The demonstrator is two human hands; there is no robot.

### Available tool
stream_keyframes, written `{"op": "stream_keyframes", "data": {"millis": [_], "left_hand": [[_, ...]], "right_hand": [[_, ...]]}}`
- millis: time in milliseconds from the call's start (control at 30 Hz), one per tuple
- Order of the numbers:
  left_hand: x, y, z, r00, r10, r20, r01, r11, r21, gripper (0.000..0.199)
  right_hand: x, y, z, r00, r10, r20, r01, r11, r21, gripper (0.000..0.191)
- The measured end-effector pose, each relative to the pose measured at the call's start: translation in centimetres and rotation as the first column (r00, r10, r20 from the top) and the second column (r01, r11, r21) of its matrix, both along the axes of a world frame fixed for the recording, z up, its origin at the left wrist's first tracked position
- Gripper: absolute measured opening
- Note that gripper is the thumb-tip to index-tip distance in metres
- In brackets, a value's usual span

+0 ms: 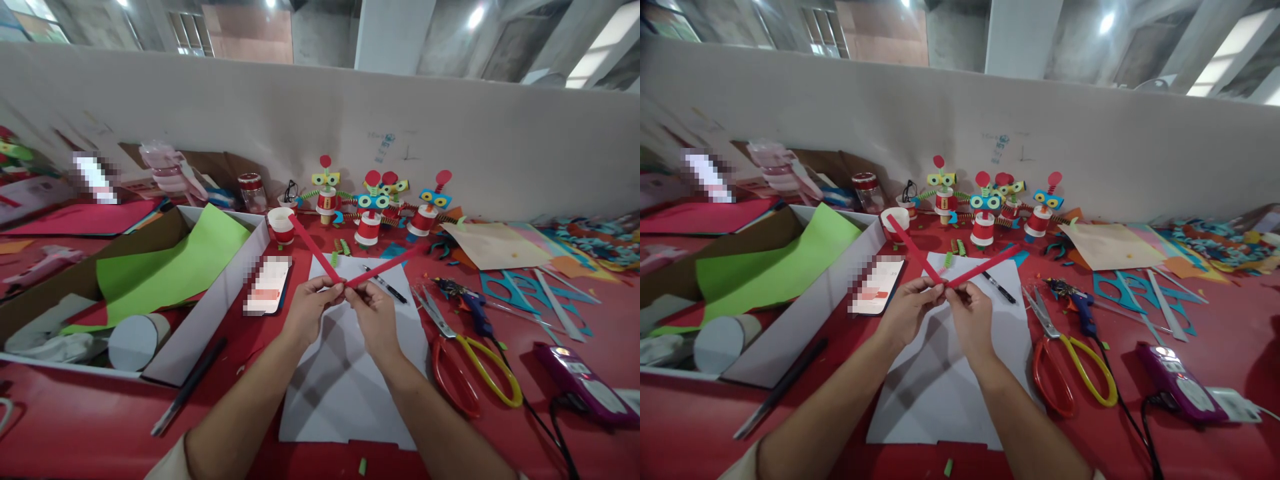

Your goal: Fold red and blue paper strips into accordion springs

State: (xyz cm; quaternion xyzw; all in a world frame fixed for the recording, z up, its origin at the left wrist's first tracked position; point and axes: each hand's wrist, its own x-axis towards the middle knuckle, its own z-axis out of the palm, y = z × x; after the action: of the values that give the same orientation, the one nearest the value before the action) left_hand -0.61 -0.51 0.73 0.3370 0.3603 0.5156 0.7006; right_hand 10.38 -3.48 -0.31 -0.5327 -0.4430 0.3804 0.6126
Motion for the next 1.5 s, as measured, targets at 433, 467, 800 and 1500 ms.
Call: {"op": "stream_keyframes", "data": {"millis": [433,467,800,1500], "left_hand": [[-0.2,0.0,-0.3,0.979,-0.01,-0.203,0.039,0.989,0.142,0.017],[-0.1,0.0,-0.3,0.978,0.004,-0.209,0.027,0.989,0.146,0.016],[0.0,-0.1,-0.5,0.974,0.025,-0.224,0.01,0.988,0.153,0.015],[0.0,0.0,-0.1,0.997,0.056,0.062,-0.059,0.997,0.054,0.008]], "right_hand": [[0.4,0.0,0.9,0.981,-0.081,0.176,0.08,0.997,0.008,0.012],[0.4,0.0,0.8,0.985,-0.074,0.157,0.072,0.997,0.017,0.012],[0.6,0.3,-0.5,0.988,-0.08,0.129,0.075,0.996,0.04,0.013],[-0.2,-0.6,1.0,0.926,0.106,0.363,-0.118,0.993,0.011,0.017]]}}
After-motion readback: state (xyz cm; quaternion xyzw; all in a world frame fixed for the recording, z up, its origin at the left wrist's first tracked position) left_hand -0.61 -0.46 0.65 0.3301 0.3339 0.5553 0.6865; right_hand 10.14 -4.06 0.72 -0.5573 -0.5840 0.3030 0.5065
